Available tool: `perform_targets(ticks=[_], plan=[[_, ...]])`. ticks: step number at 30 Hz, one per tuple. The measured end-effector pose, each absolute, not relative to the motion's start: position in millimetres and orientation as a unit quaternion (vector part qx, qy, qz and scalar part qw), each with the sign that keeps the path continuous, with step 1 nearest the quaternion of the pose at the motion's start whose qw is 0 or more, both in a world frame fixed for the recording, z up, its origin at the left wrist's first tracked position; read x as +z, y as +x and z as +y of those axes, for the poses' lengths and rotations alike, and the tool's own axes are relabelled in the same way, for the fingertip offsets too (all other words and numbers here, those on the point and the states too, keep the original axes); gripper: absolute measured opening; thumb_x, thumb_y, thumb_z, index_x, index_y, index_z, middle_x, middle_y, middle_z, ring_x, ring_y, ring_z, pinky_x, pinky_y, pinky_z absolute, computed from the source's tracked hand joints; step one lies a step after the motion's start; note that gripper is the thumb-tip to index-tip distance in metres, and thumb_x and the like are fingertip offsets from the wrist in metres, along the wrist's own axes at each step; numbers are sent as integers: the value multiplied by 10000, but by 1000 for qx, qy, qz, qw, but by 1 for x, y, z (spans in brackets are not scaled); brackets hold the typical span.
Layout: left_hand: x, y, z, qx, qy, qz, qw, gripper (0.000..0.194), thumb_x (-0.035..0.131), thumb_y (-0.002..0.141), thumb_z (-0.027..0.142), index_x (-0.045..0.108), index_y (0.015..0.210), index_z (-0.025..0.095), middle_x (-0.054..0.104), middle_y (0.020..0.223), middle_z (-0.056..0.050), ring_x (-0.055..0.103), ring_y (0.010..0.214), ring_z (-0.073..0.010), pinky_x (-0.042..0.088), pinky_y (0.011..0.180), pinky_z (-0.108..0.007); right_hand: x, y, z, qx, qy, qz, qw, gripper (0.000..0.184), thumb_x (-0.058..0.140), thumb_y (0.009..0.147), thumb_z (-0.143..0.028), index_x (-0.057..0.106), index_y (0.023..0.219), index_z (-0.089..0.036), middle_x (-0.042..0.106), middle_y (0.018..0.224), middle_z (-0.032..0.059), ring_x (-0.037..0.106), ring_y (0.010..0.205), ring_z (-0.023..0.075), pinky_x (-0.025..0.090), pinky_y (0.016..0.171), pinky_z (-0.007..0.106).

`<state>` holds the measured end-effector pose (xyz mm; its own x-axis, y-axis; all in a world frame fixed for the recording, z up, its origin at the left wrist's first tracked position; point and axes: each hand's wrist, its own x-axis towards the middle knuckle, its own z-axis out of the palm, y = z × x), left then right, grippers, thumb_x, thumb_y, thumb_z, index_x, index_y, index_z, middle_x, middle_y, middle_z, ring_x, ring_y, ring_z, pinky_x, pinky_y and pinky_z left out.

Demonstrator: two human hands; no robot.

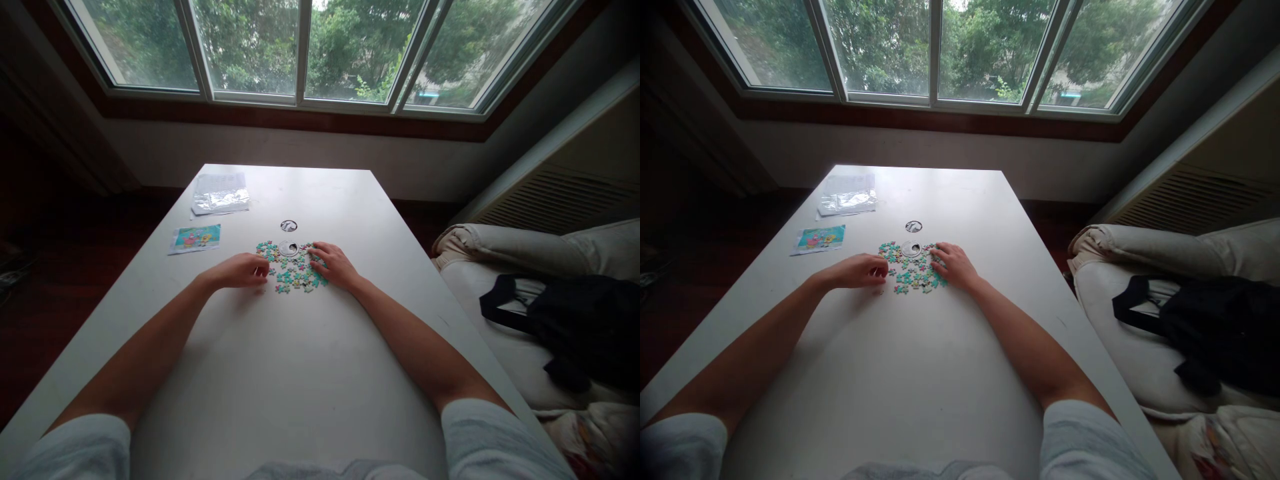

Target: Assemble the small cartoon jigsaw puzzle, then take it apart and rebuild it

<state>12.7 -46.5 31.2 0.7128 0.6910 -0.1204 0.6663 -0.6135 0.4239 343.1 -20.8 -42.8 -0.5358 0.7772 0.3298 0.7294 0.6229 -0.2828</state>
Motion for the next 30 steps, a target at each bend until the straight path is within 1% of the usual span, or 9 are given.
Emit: perform_targets(ticks=[2,5,7,10,13,19,24,28,30], plan=[[38,9,-50,-28,895,356,267,142,627,821,359,632,855,222,642,804,8,549,689,-146,366,600,-250,-43,343,-21,56,-431,-874,217,405,534,996,-414,619,1359,-255,545,1469,94,493,1355,284,389,1135,469],[40,9,-56,-53,901,357,243,153,659,777,338,627,876,226,639,840,2,550,725,-157,365,610,-253,-43,343,-21,58,-432,-874,217,403,540,992,-411,617,1362,-273,541,1474,84,493,1354,283,390,1134,472],[38,11,-58,-60,905,365,212,121,647,774,304,612,858,224,642,869,-6,556,750,-164,365,622,-257,-44,343,-20,60,-432,-874,216,405,541,990,-411,615,1367,-281,540,1475,81,491,1355,283,389,1134,474],[33,13,-59,-57,905,382,178,66,589,829,289,588,836,223,654,883,-15,575,778,-175,367,641,-266,-43,343,-20,60,-432,-874,215,410,537,992,-413,611,1372,-279,538,1478,82,488,1359,282,385,1136,475],[30,14,-56,-51,904,395,156,73,551,868,302,570,860,232,670,885,-17,592,786,-183,366,646,-275,-43,342,-20,60,-432,-874,216,413,533,993,-415,609,1375,-278,538,1479,83,488,1359,282,384,1136,473],[28,13,-51,-29,908,407,94,180,445,954,332,556,848,238,686,888,-24,620,812,-197,348,632,-297,-43,342,-20,62,-434,-873,214,418,532,993,-419,608,1378,-277,541,1476,87,487,1361,283,386,1135,473],[23,11,-47,-18,883,466,48,194,468,950,367,543,825,239,691,887,-23,629,803,-204,318,599,-299,-42,342,-21,57,-434,-873,214,415,527,996,-419,611,1373,-267,542,1473,89,488,1361,281,390,1134,468],[24,15,-48,9,863,504,43,148,494,952,370,576,940,247,703,980,-25,634,821,-195,339,609,-290,-42,342,-21,56,-431,-874,219,411,530,995,-418,614,1367,-265,548,1467,91,493,1359,280,392,1135,468],[25,20,-51,25,858,511,40,140,491,957,355,581,968,249,698,1014,-25,632,840,-194,356,620,-288,-43,342,-21,57,-433,-873,218,425,524,997,-421,598,1385,-264,539,1478,94,492,1362,282,393,1136,472]])
